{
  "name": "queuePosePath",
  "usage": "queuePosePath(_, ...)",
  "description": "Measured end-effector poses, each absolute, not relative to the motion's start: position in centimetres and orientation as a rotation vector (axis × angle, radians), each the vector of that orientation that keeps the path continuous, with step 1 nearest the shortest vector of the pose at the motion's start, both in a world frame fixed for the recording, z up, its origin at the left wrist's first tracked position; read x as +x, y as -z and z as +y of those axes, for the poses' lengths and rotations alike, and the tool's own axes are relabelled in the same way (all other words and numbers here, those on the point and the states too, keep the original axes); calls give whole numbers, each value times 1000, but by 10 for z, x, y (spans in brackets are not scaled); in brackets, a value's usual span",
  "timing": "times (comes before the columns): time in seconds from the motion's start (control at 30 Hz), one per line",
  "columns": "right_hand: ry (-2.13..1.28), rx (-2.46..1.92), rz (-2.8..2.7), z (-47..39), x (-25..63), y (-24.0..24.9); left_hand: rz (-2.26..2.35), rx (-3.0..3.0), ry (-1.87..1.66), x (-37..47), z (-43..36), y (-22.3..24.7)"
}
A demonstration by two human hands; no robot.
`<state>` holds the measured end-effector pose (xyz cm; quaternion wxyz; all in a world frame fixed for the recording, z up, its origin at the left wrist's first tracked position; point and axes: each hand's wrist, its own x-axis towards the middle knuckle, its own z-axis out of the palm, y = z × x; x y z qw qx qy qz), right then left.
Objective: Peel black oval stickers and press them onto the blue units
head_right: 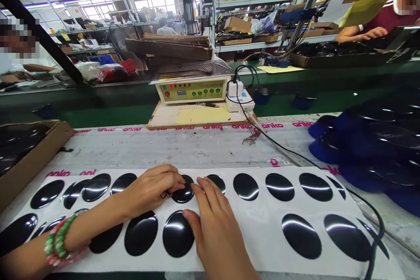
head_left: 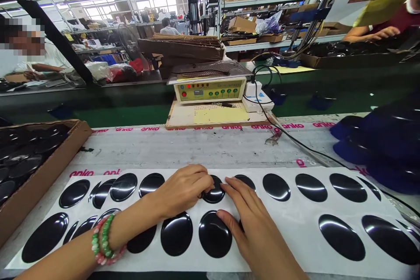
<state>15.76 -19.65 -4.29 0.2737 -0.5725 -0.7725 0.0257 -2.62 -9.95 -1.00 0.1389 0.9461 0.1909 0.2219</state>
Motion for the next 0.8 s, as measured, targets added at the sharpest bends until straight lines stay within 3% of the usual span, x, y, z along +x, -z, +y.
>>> queuePosePath(0.27, -34, -1510, -2137, -197, 158, 38, 894, 2085, -708, -40, -110, -3)
queuePosePath(0.43, 23, -1494, -2098, -195, 161, 46, 859, 1347, -1243, -60, -98, -34)
queuePosePath(0.53, 0, -1490, -2034, -196, 163, 46, 806, 1074, -1355, -65, -97, -56)
queuePosePath(0.7, -56, -1340, -1903, -218, 146, 13, 761, 815, -1143, -26, -134, -56)
queuePosePath(0.8, -92, -1301, -1926, -234, 127, -11, 522, 674, -763, 11, -167, -45)
